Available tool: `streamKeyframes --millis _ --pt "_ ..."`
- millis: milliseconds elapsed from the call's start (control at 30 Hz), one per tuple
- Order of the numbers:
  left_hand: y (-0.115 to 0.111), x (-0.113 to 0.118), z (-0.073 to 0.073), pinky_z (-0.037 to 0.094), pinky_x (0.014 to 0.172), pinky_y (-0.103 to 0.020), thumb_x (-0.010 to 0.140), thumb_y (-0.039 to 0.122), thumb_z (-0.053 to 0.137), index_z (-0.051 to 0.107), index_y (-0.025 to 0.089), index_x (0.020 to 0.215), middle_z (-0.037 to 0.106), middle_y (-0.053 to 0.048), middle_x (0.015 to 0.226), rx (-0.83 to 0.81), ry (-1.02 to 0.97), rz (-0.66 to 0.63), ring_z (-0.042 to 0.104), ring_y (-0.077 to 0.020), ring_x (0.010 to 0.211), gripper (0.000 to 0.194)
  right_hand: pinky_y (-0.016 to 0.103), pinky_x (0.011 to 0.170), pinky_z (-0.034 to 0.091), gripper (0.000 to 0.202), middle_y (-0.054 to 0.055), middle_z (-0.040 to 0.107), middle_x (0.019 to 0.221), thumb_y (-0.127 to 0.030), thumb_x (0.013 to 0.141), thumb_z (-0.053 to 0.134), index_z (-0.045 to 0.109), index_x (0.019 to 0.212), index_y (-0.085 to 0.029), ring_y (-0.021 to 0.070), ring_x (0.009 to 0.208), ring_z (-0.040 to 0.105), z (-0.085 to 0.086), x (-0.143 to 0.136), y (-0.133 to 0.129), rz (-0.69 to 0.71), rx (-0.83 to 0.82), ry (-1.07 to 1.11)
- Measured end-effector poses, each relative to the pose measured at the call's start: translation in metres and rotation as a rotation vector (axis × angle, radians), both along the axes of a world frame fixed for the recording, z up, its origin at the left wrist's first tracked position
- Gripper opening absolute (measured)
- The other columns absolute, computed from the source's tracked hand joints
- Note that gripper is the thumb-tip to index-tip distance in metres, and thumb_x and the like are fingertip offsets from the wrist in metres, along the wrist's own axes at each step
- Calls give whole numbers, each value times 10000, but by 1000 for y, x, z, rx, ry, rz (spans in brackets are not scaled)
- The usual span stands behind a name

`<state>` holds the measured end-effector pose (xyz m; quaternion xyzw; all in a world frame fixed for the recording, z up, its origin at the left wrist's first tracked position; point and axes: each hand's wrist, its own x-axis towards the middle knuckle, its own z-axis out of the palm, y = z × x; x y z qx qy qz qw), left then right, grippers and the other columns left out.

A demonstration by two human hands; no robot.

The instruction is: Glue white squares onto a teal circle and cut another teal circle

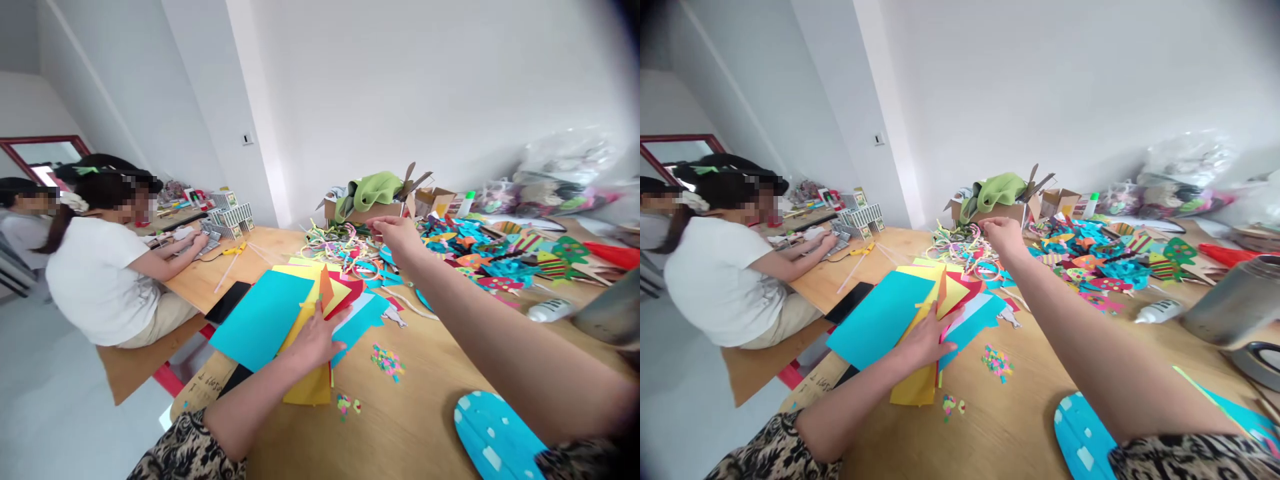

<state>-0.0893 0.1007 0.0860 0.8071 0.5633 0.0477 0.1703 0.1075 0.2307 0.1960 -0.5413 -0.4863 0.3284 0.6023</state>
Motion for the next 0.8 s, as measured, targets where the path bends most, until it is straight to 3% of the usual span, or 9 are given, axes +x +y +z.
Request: streamKeyframes --millis 67,233,367,500,633,700,800 --pt "-2 1 1 380 1020 -436 810 399 665 160 407 1478 81 -150 1576 -10 8 -27 354 -374 1343 837 231 581 495 179 44 674 701 -144 772 535 712 777 -115 129 633 593 9 -7 -17 58 8 -14" --pt "-3 6 0 433 957 -438 864 483 568 34 404 1488 53 -193 1569 41 144 -48 543 -360 1189 824 230 612 513 144 45 695 715 -145 778 573 716 790 -135 133 644 620 15 -23 -54 221 -12 -130" --pt "0 3 -4 446 930 -483 879 554 491 57 394 1492 -1 -182 1574 99 163 -102 521 -396 1202 768 228 603 506 101 21 675 614 -138 752 621 720 768 -152 137 592 618 2 -34 -73 303 -43 -265" --pt "-1 -3 -5 405 986 -505 892 537 475 124 402 1485 32 -118 1584 79 72 -170 435 -379 1288 702 233 615 511 113 21 682 631 -127 757 602 711 768 -153 141 607 629 -16 -43 -84 359 -57 -355" --pt "-13 -15 10 269 1113 -458 888 521 504 251 368 1467 199 -56 1565 131 -35 -274 257 -295 1404 650 251 609 510 112 26 675 631 -173 766 603 711 767 -147 152 612 624 -24 -43 -92 396 -57 -402" --pt "-17 -30 22 288 1117 -352 886 497 525 409 318 1407 365 -29 1501 162 -164 -273 333 -227 1374 563 262 619 513 130 28 678 645 -218 774 605 714 777 -147 156 623 623 -25 -39 -98 416 -56 -408" --pt "-11 -63 39 434 994 -294 937 440 430 576 199 1266 576 -74 1324 181 -242 -57 540 -201 1199 433 281 658 522 173 37 690 694 -287 775 614 715 797 -148 167 670 631 -24 -31 -108 443 -48 -401"
